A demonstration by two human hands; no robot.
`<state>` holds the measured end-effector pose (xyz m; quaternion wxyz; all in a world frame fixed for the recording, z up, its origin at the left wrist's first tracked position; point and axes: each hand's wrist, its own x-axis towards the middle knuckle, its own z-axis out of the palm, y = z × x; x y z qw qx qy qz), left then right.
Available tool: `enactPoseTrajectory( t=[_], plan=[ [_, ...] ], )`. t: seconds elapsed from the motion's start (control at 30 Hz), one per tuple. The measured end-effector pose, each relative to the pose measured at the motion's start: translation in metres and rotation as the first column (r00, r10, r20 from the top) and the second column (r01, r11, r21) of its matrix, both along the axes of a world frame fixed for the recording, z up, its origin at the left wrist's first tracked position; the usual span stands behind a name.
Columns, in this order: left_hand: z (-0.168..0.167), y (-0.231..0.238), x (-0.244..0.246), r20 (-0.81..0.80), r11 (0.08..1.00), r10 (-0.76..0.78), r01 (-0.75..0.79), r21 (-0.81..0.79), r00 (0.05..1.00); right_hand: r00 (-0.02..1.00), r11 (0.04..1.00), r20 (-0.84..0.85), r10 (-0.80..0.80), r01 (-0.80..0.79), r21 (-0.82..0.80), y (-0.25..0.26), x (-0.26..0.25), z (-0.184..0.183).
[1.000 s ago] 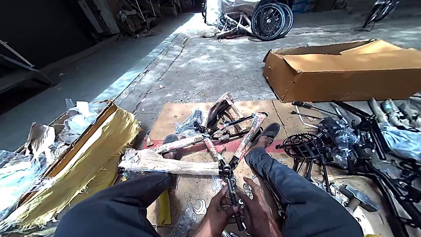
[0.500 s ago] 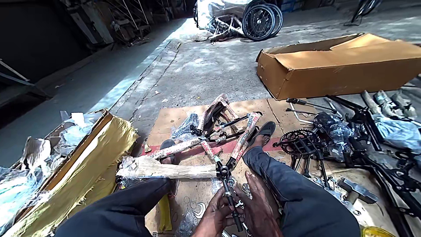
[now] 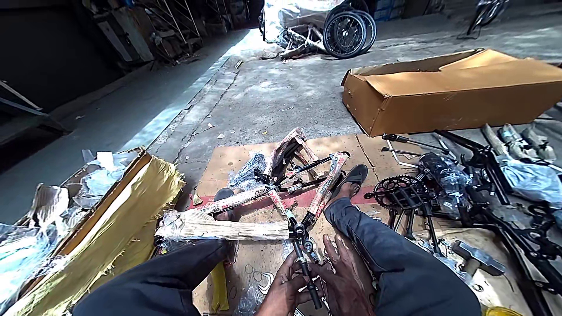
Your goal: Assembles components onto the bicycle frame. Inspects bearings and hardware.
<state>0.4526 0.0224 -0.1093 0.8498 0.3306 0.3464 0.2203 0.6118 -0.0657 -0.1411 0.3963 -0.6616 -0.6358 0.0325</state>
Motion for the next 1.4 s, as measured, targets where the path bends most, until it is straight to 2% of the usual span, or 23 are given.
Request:
enactPoseTrajectory(
  t=[0.13, 0.23, 0.4, 0.47, 0.6, 0.67, 0.8, 0.9, 0.93, 1.0, 1.07, 1.13, 1.23, 1.33, 1.4],
  plan=[
    [-0.003, 0.002, -0.001, 0.085, 0.997, -0.074, 0.073, 0.007, 0.994, 0.975, 0.999, -0.223, -0.017, 0.025, 0.035, 0.003, 0.003, -0.006],
    [-0.003, 0.001, 0.000, 0.132, 0.993, -0.116, 0.114, 0.019, 0.984, 0.955, 1.000, -0.296, 0.023, -0.022, 0.008, 0.001, 0.006, -0.006],
    [-0.006, 0.001, 0.000, 0.170, 0.994, -0.111, 0.110, 0.014, 0.979, 0.921, 0.996, -0.386, -0.042, 0.069, 0.058, 0.002, 0.011, -0.002],
    [-0.008, 0.001, 0.000, 0.175, 0.994, -0.107, 0.106, 0.015, 0.979, 0.846, 0.999, -0.530, -0.051, 0.037, -0.036, 0.002, 0.013, -0.003],
    [-0.006, -0.001, 0.001, 0.149, 0.992, -0.119, 0.112, 0.056, 0.982, 0.563, 0.972, -0.827, -0.010, -0.187, -0.139, 0.004, 0.012, 0.001],
    [-0.006, -0.003, 0.002, 0.098, 0.986, -0.149, 0.140, 0.091, 0.984, 0.516, 0.959, -0.855, -0.044, -0.217, -0.180, 0.005, 0.010, 0.002],
    [-0.015, -0.009, 0.001, 0.059, 0.986, -0.159, 0.156, 0.057, 0.985, 0.539, 0.917, -0.838, -0.090, -0.285, -0.281, 0.002, 0.016, 0.000],
    [-0.018, -0.014, 0.006, -0.018, 0.991, -0.129, 0.130, 0.024, 0.991, 0.500, 0.900, -0.848, -0.177, -0.267, -0.346, 0.001, 0.015, 0.000],
    [-0.018, -0.015, 0.009, -0.088, 0.995, -0.100, 0.102, 0.020, 0.991, 0.503, 0.895, -0.836, -0.220, -0.236, -0.377, 0.002, 0.016, -0.001],
    [-0.019, -0.013, 0.012, -0.241, 1.000, -0.004, 0.007, 0.012, 0.970, 0.624, 0.851, -0.706, -0.336, -0.120, -0.511, 0.008, 0.024, -0.003],
    [-0.019, -0.008, 0.009, -0.333, 0.993, 0.113, -0.113, 0.018, 0.936, 0.811, 0.755, -0.421, -0.406, 0.039, -0.654, 0.022, 0.041, -0.006],
    [-0.015, 0.001, 0.004, -0.355, 0.979, 0.203, -0.202, 0.040, 0.913, 0.919, 0.630, -0.087, -0.383, 0.191, -0.753, 0.044, 0.060, -0.014],
    [-0.004, 0.012, 0.000, -0.315, 0.961, 0.277, -0.268, 0.072, 0.908, 0.955, 0.463, 0.145, -0.259, 0.255, -0.849, 0.074, 0.078, -0.043],
    [0.008, 0.016, -0.003, -0.255, 0.961, 0.277, -0.267, 0.074, 0.927, 0.966, 0.318, 0.186, -0.182, 0.237, -0.918, 0.082, 0.086, -0.083],
    [0.014, 0.018, -0.006, -0.233, 0.963, 0.269, -0.252, 0.099, 0.935, 0.961, 0.285, 0.210, -0.181, 0.256, -0.924, 0.087, 0.088, -0.107]
  ],
)
